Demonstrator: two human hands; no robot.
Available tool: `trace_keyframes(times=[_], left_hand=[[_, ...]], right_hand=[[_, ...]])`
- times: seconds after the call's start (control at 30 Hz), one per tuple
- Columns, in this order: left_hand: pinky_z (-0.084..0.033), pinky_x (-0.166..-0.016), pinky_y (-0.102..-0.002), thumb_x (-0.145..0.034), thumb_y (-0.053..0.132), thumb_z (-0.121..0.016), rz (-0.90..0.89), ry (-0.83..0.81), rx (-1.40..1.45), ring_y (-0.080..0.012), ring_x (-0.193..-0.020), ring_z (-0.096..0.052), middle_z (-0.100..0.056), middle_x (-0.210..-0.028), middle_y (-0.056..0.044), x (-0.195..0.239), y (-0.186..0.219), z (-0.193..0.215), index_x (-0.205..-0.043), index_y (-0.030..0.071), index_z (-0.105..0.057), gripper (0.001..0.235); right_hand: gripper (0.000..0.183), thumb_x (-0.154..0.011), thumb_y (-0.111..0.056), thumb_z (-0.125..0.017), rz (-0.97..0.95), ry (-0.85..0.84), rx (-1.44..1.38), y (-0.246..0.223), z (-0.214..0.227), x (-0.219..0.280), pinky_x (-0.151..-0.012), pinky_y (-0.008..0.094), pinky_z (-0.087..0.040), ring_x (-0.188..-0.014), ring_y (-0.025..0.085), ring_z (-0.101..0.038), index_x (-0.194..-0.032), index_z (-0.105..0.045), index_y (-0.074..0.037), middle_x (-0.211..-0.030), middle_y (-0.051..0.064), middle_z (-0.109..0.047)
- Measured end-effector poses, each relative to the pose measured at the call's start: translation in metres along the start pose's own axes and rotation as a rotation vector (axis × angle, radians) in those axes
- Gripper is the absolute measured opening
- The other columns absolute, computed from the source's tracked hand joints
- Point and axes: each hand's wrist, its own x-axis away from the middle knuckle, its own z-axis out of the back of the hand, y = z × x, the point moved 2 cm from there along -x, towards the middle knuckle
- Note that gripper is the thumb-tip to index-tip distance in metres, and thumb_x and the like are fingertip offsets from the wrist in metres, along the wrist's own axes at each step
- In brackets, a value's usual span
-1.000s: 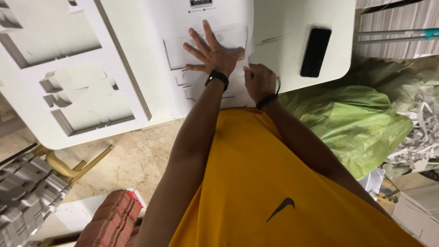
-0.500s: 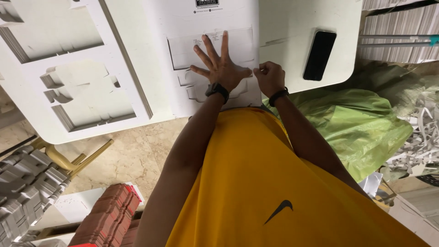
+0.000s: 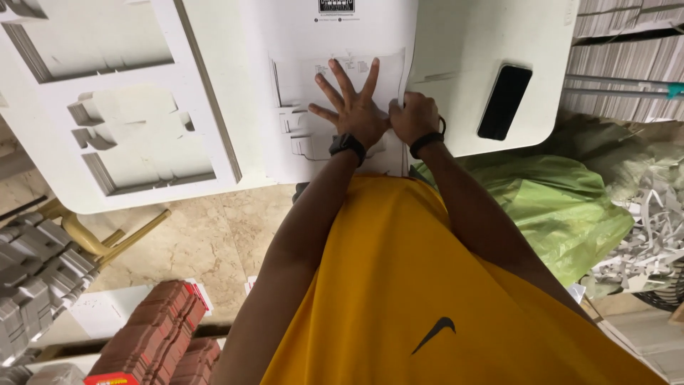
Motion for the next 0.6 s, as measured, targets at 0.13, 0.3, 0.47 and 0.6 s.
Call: trace_keyframes(times=[0.13, 0.3, 0.47, 0.6], left_hand=[[0.005, -0.105, -0.091, -0.102, 0.029, -0.062, 0.035, -0.113, -0.030, -0.0567, -0.146, 0.033, 0.038, -0.161, -0.022, -0.004, 0.002, 0.012, -0.163, 0.050, 0.003, 0.091], [-0.004, -0.102, -0.093, -0.077, 0.079, -0.093, -0.011, -0.102, -0.093, -0.0609, -0.147, 0.025, 0.033, -0.161, -0.026, 0.002, 0.001, 0.005, -0.163, 0.049, 0.003, 0.133], [0.004, -0.098, -0.093, -0.087, 0.049, -0.097, -0.192, -0.228, 0.047, -0.0598, -0.143, 0.035, 0.043, -0.157, -0.021, -0.001, -0.029, 0.009, -0.166, 0.043, 0.000, 0.125], [-0.003, -0.103, -0.092, -0.063, 0.070, -0.107, -0.277, -0.117, -0.048, -0.0530, -0.148, 0.028, 0.035, -0.162, -0.019, 0.008, -0.037, -0.004, -0.167, 0.043, -0.008, 0.146]], right_hand=[[0.038, -0.096, -0.023, -0.063, 0.227, 0.105, 0.107, -0.006, -0.010, 0.001, -0.045, 0.048, -0.041, -0.048, 0.030, -0.051, -0.065, -0.051, -0.004, -0.057, 0.012, -0.059], [0.035, -0.089, -0.045, -0.061, -0.142, -0.180, -0.237, -0.007, 0.036, 0.021, -0.063, 0.035, -0.047, -0.075, 0.015, -0.061, -0.084, -0.071, -0.012, -0.077, -0.001, -0.069], [0.043, -0.094, -0.044, -0.049, -0.302, -0.252, -0.422, -0.013, 0.038, 0.033, -0.082, 0.037, -0.050, -0.098, 0.020, -0.065, -0.119, -0.064, -0.013, -0.108, 0.002, -0.071], [0.040, -0.091, -0.039, -0.042, -0.315, -0.149, -0.316, -0.019, 0.027, 0.032, -0.082, 0.049, -0.047, -0.104, 0.035, -0.063, -0.114, -0.058, -0.010, -0.113, 0.011, -0.070]])
